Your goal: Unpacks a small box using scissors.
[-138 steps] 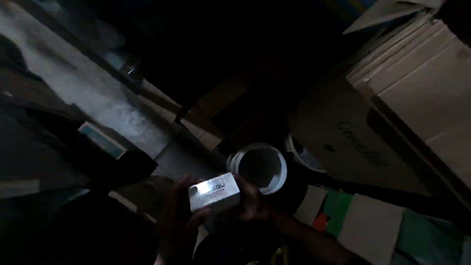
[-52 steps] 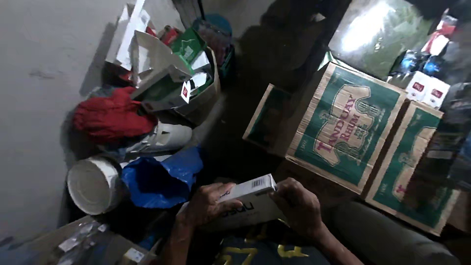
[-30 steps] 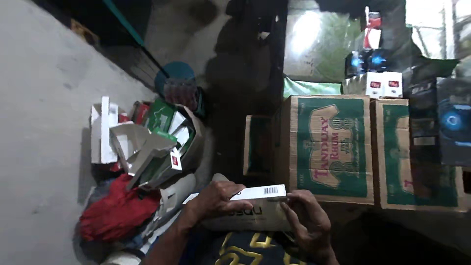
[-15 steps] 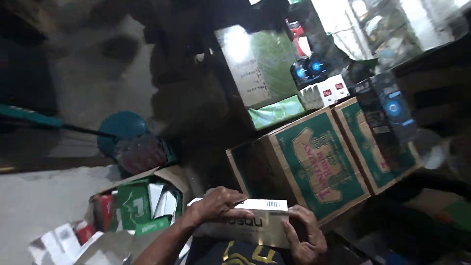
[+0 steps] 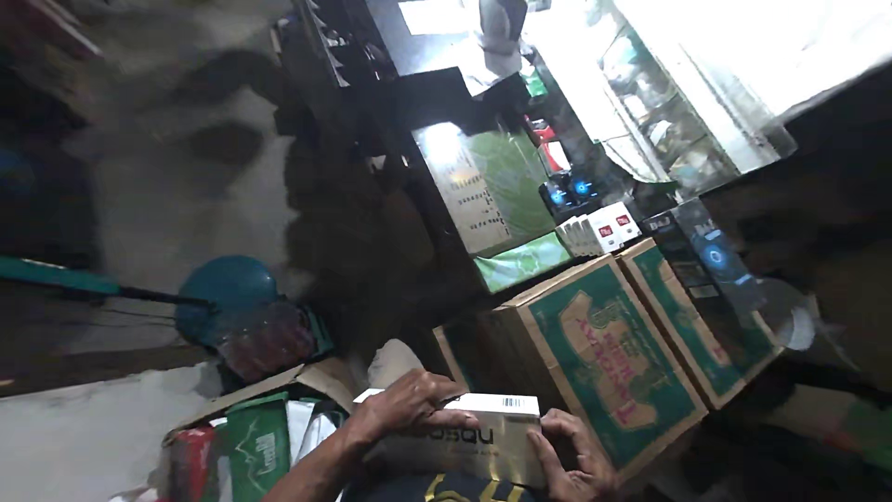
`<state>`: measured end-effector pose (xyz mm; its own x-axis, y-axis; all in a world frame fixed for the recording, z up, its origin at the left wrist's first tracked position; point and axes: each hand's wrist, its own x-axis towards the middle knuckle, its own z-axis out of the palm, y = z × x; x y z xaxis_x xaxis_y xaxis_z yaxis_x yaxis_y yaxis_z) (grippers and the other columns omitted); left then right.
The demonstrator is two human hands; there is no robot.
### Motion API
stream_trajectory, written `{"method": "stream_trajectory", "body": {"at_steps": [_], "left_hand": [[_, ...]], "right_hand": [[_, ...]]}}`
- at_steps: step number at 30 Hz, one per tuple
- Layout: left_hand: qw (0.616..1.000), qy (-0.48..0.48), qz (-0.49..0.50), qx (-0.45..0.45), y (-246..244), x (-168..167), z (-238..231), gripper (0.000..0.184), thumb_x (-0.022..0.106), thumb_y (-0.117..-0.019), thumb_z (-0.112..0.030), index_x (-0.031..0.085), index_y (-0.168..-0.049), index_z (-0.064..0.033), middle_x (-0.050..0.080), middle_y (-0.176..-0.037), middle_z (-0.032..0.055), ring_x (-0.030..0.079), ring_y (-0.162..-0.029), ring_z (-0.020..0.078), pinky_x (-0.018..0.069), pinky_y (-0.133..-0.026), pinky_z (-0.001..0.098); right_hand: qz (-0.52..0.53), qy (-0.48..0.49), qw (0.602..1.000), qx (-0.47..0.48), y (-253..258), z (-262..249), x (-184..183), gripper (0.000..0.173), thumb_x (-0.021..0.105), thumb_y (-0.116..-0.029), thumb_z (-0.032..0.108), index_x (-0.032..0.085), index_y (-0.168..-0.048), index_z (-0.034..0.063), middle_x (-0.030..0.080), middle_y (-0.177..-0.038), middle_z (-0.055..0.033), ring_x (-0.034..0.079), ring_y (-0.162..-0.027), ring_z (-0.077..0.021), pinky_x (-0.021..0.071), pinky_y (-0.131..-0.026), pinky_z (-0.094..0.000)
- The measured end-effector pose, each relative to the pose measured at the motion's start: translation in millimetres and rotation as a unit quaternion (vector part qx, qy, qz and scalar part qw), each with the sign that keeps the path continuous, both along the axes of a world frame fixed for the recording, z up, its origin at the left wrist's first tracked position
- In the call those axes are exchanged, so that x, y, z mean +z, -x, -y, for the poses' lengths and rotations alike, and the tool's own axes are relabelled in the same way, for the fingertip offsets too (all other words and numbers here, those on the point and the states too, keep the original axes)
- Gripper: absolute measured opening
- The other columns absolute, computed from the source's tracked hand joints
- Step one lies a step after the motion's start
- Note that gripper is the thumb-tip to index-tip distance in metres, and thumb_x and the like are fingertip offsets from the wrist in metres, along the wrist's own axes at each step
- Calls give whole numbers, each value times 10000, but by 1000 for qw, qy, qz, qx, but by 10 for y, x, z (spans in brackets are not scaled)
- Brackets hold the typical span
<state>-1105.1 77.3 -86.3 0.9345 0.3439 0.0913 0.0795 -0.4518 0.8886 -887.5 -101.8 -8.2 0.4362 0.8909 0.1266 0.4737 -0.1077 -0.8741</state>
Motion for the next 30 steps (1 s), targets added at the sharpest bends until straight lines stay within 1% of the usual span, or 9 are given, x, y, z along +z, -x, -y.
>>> {"method": "stream_trajectory", "body": {"at_steps": [3, 7, 11, 13, 17, 22, 26, 28, 30], "left_hand": [[1000, 5, 5, -7, 98, 18, -251, 494, 568, -1017, -520, 735, -1067, -58, 714, -823, 98, 689, -727, 194, 578, -680, 388], [999, 22, -1, -24, 283, -111, -840, 500, 569, -1013, -528, 746, -1062, -62, 721, -816, 103, 700, -731, 204, 583, -688, 405], [996, 76, -7, -50, 620, -272, -1728, 463, 572, -1022, -503, 741, -1068, -75, 731, -864, 88, 707, -787, 178, 592, -736, 397], [995, 87, -4, -57, 763, -257, -2101, 471, 569, -1019, -515, 748, -1096, -86, 741, -884, 77, 715, -800, 161, 600, -742, 387], [993, 97, 0, -62, 1056, -255, -2638, 477, 569, -1009, -545, 752, -1103, -115, 750, -908, 51, 717, -806, 130, 603, -736, 364], [995, 82, 15, -52, 1323, -250, -3025, 467, 590, -1005, -526, 752, -1072, -93, 743, -886, 59, 712, -793, 135, 600, -729, 359], [999, 43, -5, -9, 1557, -190, -3174, 462, 588, -1005, -525, 739, -1001, -89, 709, -798, 68, 685, -723, 164, 573, -667, 381], [998, 43, -22, 31, 1742, -188, -3231, 458, 581, -1014, -507, 756, -1047, -85, 735, -844, 83, 710, -775, 178, 589, -720, 402], [995, 58, -16, 78, 1907, -198, -3258, 446, 585, -1017, -494, 749, -1029, -79, 732, -853, 82, 705, -786, 171, 585, -730, 390]], "right_hand": [[-29, 10, 1000, 2, 103, -236, 47, 135, 765, -904, 114, 692, -1017, 120, 700, -1027, 28, 668, -982, -45, 582, -880, -219], [-72, 55, 994, -54, 449, -789, 49, 118, 712, -879, -22, 669, -976, 29, 711, -890, 29, 681, -814, -4, 600, -768, -199], [-41, 79, 995, -54, 779, -1614, -60, 226, 759, -893, 90, 712, -1087, -15, 701, -1045, -75, 679, -905, -75, 604, -798, -236], [-29, 87, 994, -66, 922, -1942, -29, 234, 792, -877, 152, 733, -1053, 9, 701, -1054, -76, 680, -902, -77, 605, -785, -225], [-58, 83, 992, -77, 1222, -2460, 48, 173, 812, -860, 153, 725, -960, 41, 700, -974, -38, 670, -851, -67, 596, -746, -212], [-120, 88, 989, -12, 1340, -2899, 12, 124, 796, -859, 120, 705, -929, 73, 694, -913, 4, 655, -784, -36, 584, -702, -197], [-136, 62, 983, 106, 1293, -3227, -188, 157, 721, -941, 168, 653, -818, 97, 629, -774, 30, 592, -689, -13, 513, -616, -164], [-138, 49, 979, 141, 1332, -3488, -263, 77, 732, -935, 172, 677, -952, 120, 675, -838, 40, 636, -723, -23, 565, -655, -189], [-148, 59, 973, 167, 1408, -3756, -238, 240, 751, -913, 142, 669, -1137, 114, 695, -898, 33, 648, -734, -41, 586, -670, -217]]}}
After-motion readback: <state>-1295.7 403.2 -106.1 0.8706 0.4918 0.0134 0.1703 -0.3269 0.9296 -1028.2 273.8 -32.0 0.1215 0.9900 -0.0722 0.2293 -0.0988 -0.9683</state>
